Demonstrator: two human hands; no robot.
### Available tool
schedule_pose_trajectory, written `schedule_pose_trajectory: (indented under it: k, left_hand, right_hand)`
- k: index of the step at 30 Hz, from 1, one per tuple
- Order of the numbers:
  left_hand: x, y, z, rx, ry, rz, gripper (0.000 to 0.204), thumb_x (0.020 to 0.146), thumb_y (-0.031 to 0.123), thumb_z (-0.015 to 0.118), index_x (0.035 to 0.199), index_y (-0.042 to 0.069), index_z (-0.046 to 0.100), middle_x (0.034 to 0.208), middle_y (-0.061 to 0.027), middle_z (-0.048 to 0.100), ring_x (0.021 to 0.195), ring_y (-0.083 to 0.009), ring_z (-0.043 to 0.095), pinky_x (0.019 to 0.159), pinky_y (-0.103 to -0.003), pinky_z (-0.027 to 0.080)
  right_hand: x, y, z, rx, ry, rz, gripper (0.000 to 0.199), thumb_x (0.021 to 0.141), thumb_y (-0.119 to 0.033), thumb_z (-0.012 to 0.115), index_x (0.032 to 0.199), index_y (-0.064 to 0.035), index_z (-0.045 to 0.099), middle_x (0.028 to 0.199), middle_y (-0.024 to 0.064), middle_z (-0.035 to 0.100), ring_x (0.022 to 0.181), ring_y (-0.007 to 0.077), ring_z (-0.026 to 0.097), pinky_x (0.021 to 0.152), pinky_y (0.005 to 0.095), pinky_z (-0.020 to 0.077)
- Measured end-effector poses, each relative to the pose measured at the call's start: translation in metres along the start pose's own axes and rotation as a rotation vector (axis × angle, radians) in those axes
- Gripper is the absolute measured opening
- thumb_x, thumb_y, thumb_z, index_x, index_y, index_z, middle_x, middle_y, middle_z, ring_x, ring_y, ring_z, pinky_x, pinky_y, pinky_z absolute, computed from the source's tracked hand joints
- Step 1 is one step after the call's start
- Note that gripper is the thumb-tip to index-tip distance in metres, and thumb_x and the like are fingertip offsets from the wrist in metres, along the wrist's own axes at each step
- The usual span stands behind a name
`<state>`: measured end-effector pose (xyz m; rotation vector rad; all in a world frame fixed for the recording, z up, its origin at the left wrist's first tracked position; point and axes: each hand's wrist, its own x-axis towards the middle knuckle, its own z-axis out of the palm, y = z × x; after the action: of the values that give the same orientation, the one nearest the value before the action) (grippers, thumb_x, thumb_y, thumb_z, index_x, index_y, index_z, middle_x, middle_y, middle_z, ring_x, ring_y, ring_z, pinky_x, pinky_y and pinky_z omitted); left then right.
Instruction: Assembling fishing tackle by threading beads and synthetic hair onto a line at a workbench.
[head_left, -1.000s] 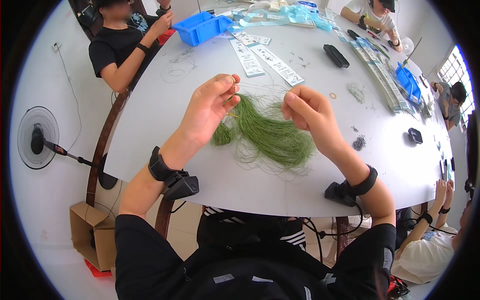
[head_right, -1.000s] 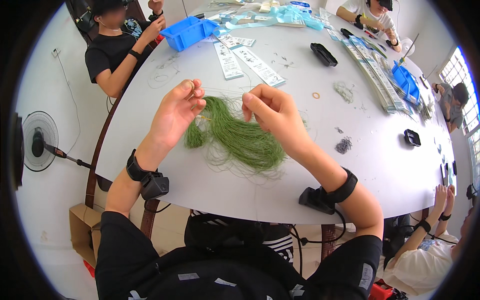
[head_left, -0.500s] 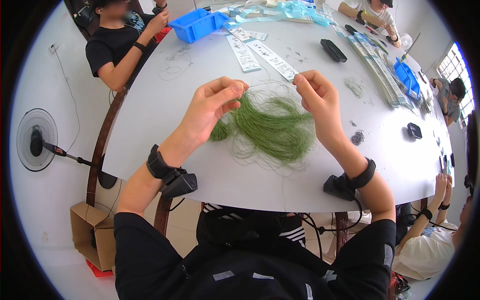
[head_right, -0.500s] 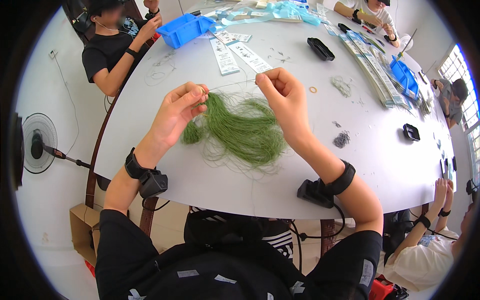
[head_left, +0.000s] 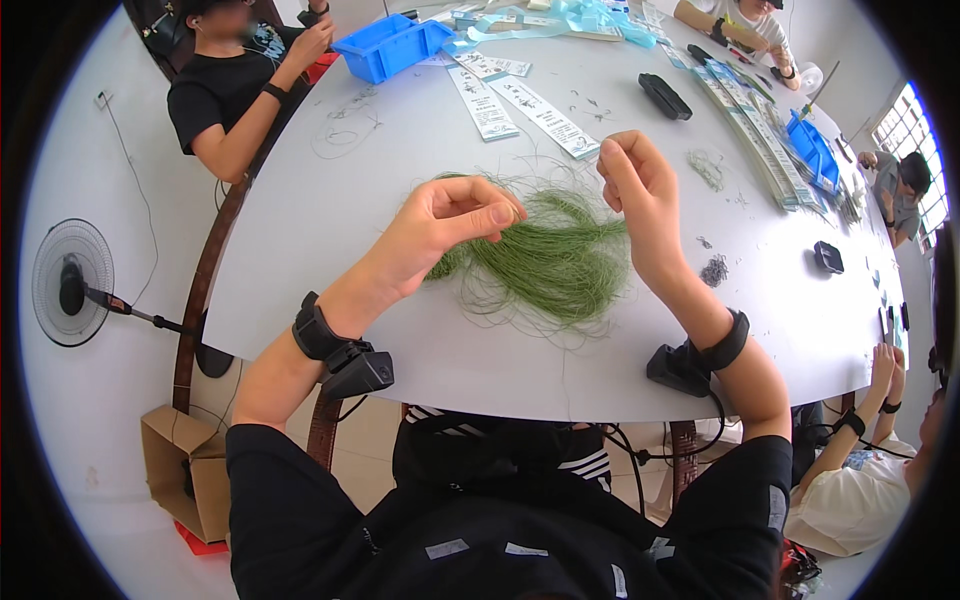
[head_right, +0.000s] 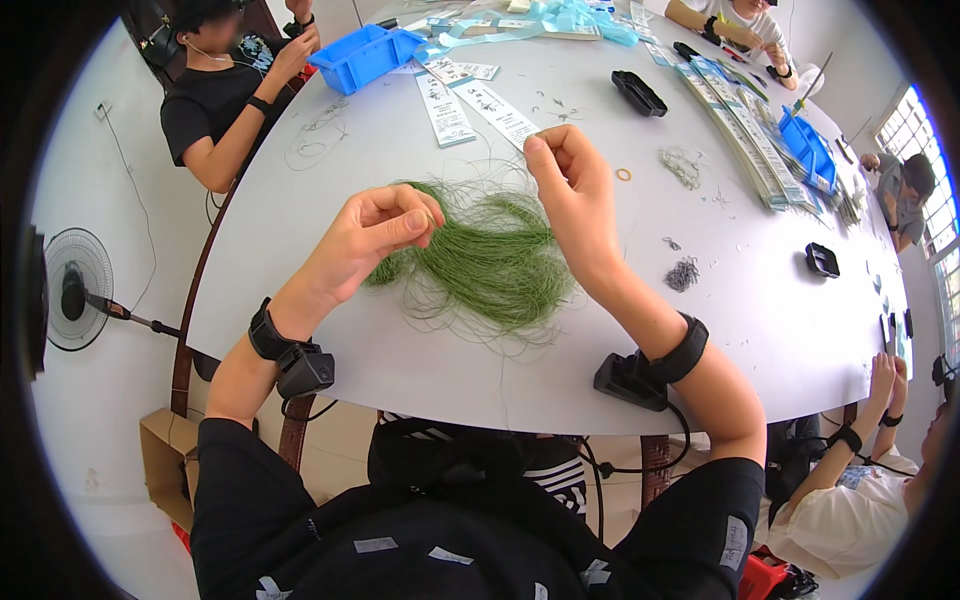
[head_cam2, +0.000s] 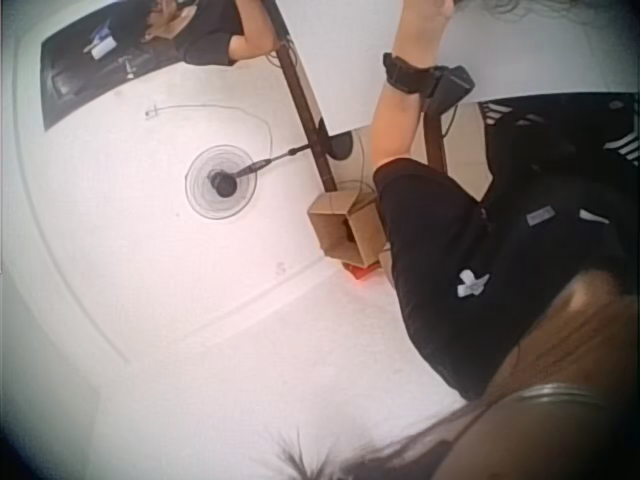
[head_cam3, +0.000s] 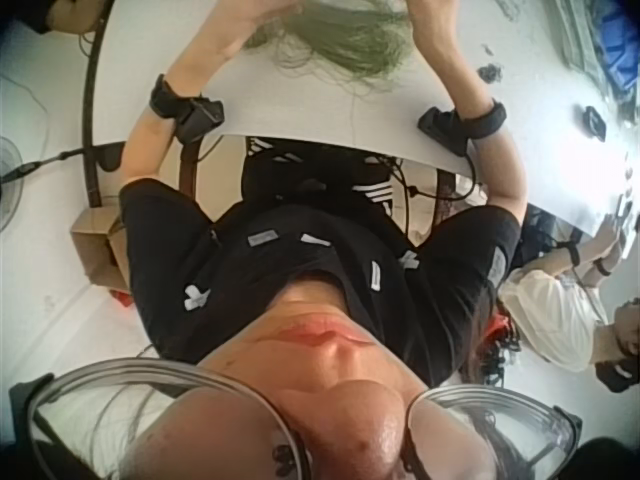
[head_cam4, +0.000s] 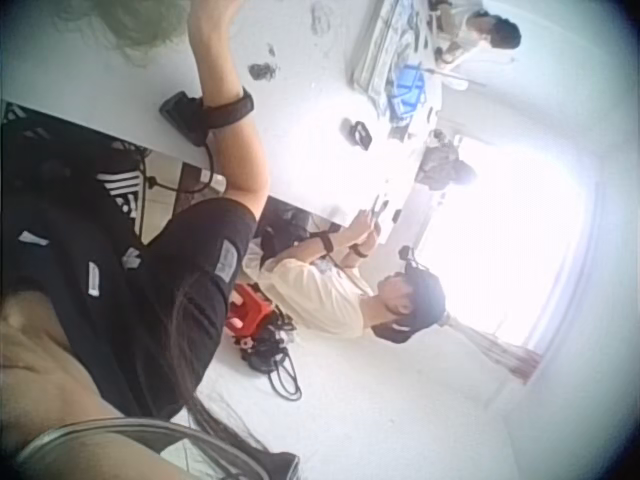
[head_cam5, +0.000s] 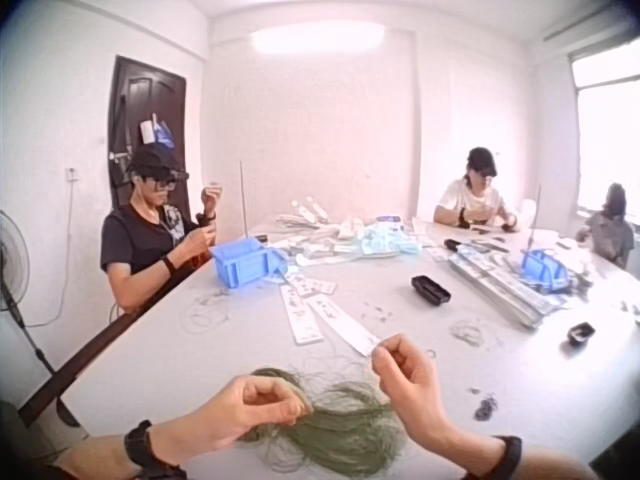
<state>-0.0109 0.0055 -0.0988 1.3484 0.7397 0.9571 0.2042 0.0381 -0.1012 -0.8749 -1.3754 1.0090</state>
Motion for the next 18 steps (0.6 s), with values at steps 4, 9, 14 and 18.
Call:
schedule_pose_trajectory:
  k: [4,9,14,18]
  left_hand:
    - [-0.003,0.007,0.008,0.035,-0.067,-0.024,0.014,0.079,0.019,0.067,0.076,0.007,0.061,0.096,-0.0059,0.058,0.083,-0.0103,0.051,0.076,-0.023,0.043]
    - [-0.006,0.002,0.015,0.135,-0.129,0.243,0.01,0.073,0.012,0.07,0.071,0.007,0.062,0.106,-0.0092,0.055,0.093,-0.0152,0.049,0.081,-0.027,0.043]
    - [-0.008,0.009,0.019,0.337,-0.351,0.366,0.007,0.071,0.004,0.07,0.071,0.006,0.063,0.107,-0.0107,0.057,0.092,-0.0173,0.053,0.08,-0.028,0.045]
    - [-0.015,0.009,0.028,0.327,-0.479,0.244,0.008,0.071,-0.002,0.066,0.071,0.005,0.063,0.087,-0.007,0.066,0.081,-0.0163,0.06,0.074,-0.028,0.046]
  right_hand:
    - [0.0,0.005,0.001,0.019,-0.038,0.055,0.018,0.089,-0.018,0.052,0.081,-0.0017,0.052,0.066,-0.0051,0.047,0.057,0.0001,0.036,0.049,0.0186,0.0269]
    - [-0.003,0.001,0.005,-0.057,-0.169,0.065,0.017,0.089,-0.016,0.053,0.082,-0.001,0.053,0.066,-0.0042,0.049,0.059,0.0012,0.04,0.051,0.0191,0.0318]
    - [-0.004,0.001,0.011,-0.09,-0.441,0.047,0.015,0.087,-0.015,0.056,0.084,-0.0007,0.054,0.068,-0.003,0.052,0.064,0.0027,0.045,0.056,0.0196,0.0373]
    - [-0.005,0.001,0.011,-0.118,-0.639,0.1,0.015,0.087,-0.016,0.057,0.084,-0.0013,0.056,0.07,-0.0018,0.054,0.064,0.004,0.046,0.058,0.02,0.0389]
